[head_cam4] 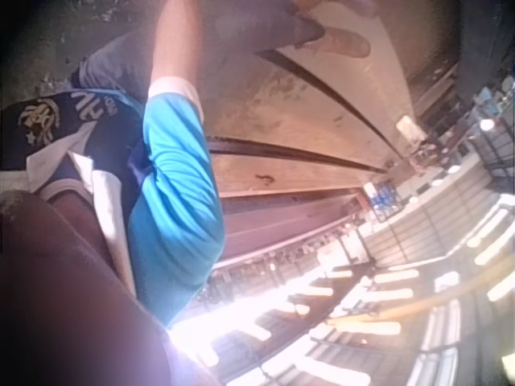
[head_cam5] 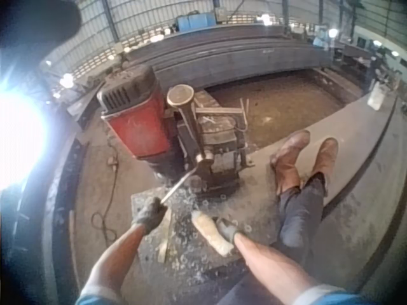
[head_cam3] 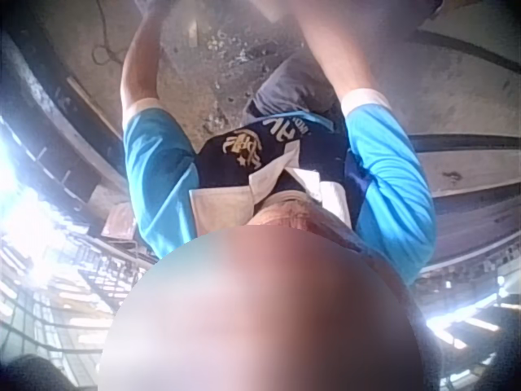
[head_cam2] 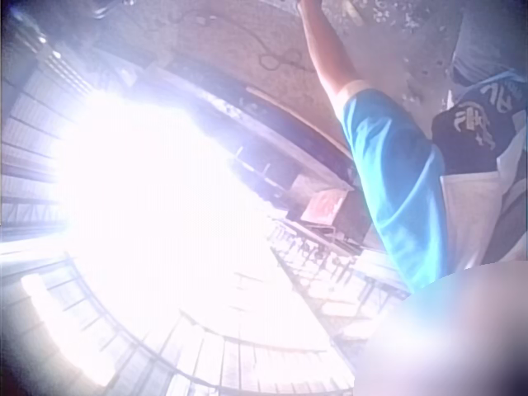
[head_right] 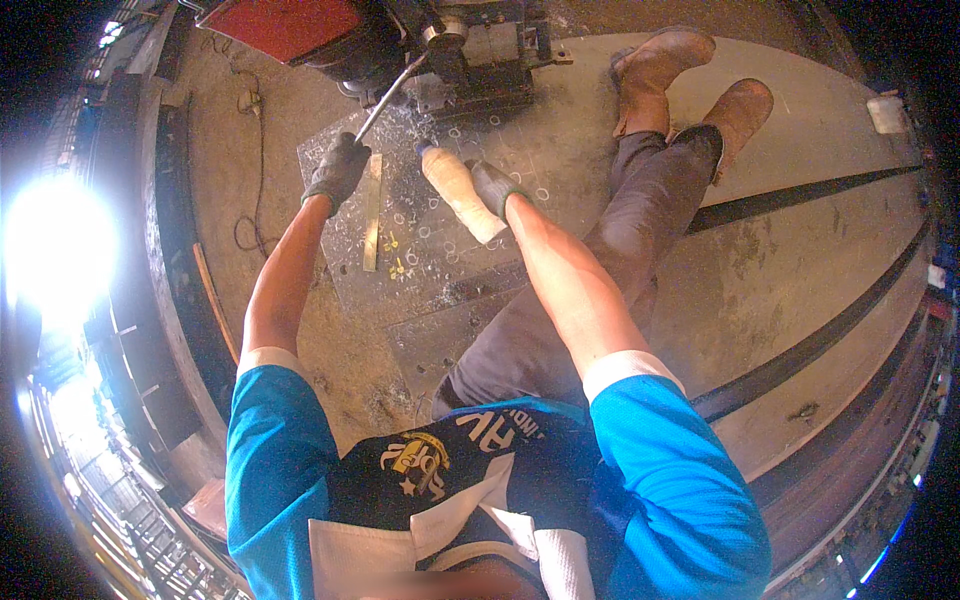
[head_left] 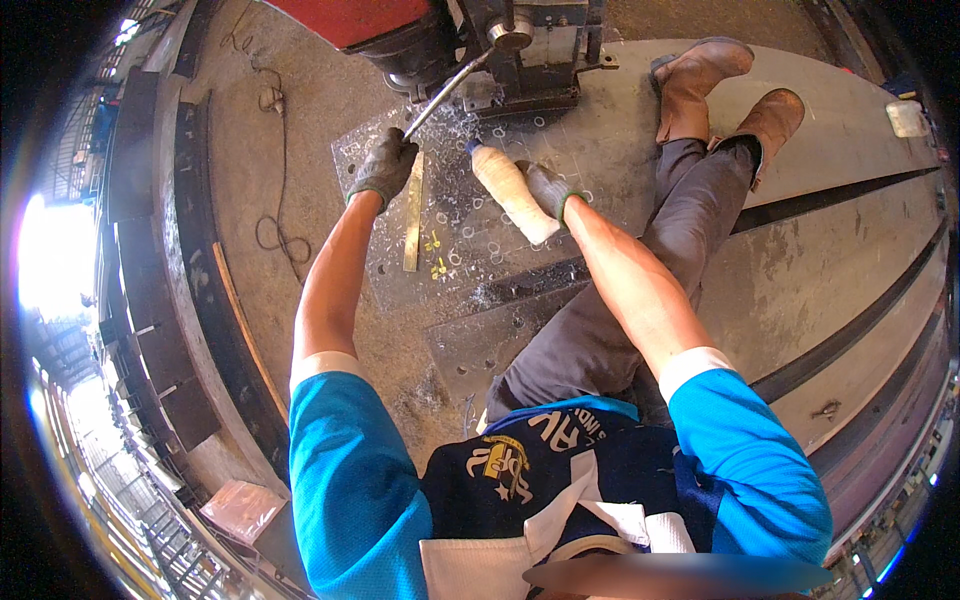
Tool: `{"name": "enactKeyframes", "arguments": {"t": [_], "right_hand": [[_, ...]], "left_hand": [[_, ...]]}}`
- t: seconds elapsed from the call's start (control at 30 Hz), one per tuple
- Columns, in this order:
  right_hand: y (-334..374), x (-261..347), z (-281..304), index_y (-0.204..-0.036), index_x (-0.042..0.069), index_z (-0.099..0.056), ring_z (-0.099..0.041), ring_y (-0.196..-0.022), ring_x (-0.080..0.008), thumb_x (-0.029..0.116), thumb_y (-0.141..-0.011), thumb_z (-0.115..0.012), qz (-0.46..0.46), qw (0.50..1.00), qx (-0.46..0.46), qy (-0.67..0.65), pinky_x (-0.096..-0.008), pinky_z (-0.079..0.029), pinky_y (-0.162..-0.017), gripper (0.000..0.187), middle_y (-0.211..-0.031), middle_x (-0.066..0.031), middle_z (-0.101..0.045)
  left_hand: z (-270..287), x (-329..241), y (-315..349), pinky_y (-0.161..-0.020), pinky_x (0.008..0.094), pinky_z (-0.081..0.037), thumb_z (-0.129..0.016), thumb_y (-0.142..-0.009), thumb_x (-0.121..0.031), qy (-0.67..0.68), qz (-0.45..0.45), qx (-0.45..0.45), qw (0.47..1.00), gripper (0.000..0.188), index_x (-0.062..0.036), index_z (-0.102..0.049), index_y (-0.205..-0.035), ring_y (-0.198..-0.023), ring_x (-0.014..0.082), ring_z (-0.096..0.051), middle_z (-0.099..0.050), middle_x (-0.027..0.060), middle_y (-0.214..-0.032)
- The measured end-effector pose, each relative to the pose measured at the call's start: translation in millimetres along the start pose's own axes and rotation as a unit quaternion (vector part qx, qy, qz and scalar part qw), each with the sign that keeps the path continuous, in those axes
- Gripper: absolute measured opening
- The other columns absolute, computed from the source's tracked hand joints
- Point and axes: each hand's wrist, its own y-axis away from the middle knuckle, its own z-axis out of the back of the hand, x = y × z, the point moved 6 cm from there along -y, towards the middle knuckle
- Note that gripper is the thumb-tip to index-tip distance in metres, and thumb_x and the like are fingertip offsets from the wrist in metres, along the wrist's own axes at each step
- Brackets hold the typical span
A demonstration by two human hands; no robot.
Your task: The person operates a drill press on a metal plate, repeatedly lowering the spindle to drill holes at marked locations. They apply liquid from a white bottle to the work area between drilling cycles and reposition the plate as needed.
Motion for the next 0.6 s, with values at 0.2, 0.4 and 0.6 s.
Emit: {"name": "enactKeyframes", "arguments": {"t": [0.2, 0.4, 0.6], "right_hand": [[-37.2, -36.4, -22.0, -0.119, 0.001, -0.069, -0.066, -0.097, -0.0214, 0.029, -0.097, -0.061, 0.161, 0.987, -0.021, 0.001, -0.0428, -0.052, -0.087, 0.036, -0.116, -0.0153, -0.075], [-60.4, -83.0, -37.3, -0.124, 0.005, -0.061, -0.063, -0.107, -0.0260, 0.018, -0.104, -0.050, 0.054, 0.992, 0.060, -0.092, -0.0393, -0.050, -0.096, 0.027, -0.123, -0.0131, -0.069], [-34.2, -39.9, -20.8, -0.122, 0.006, -0.062, -0.063, -0.105, -0.0241, 0.021, -0.106, -0.049, 0.119, 0.990, 0.003, 0.076, -0.0398, -0.051, -0.093, 0.025, -0.121, -0.0132, -0.069]], "left_hand": [[-3.6, 1.5, -4.6, -0.093, 0.0518, -0.051, -0.062, -0.100, -0.034, -0.002, -0.018, 0.006, 1.000, 0.039, -0.0012, -0.058, -0.121, -0.112, 0.0483, -0.066, -0.069, 0.0300, -0.115], [-14.3, 16.9, -11.6, -0.093, 0.0523, -0.051, -0.062, -0.100, -0.035, -0.002, -0.018, 0.004, 1.000, 0.039, -0.0024, -0.058, -0.120, -0.111, 0.0490, -0.065, -0.069, 0.0301, -0.115], [-39.9, 42.2, -36.4, -0.092, 0.0527, -0.051, -0.062, -0.100, -0.035, -0.076, -0.103, -0.008, 0.992, 0.039, -0.0029, -0.058, -0.121, -0.111, 0.0490, -0.065, -0.069, 0.0299, -0.114]]}}
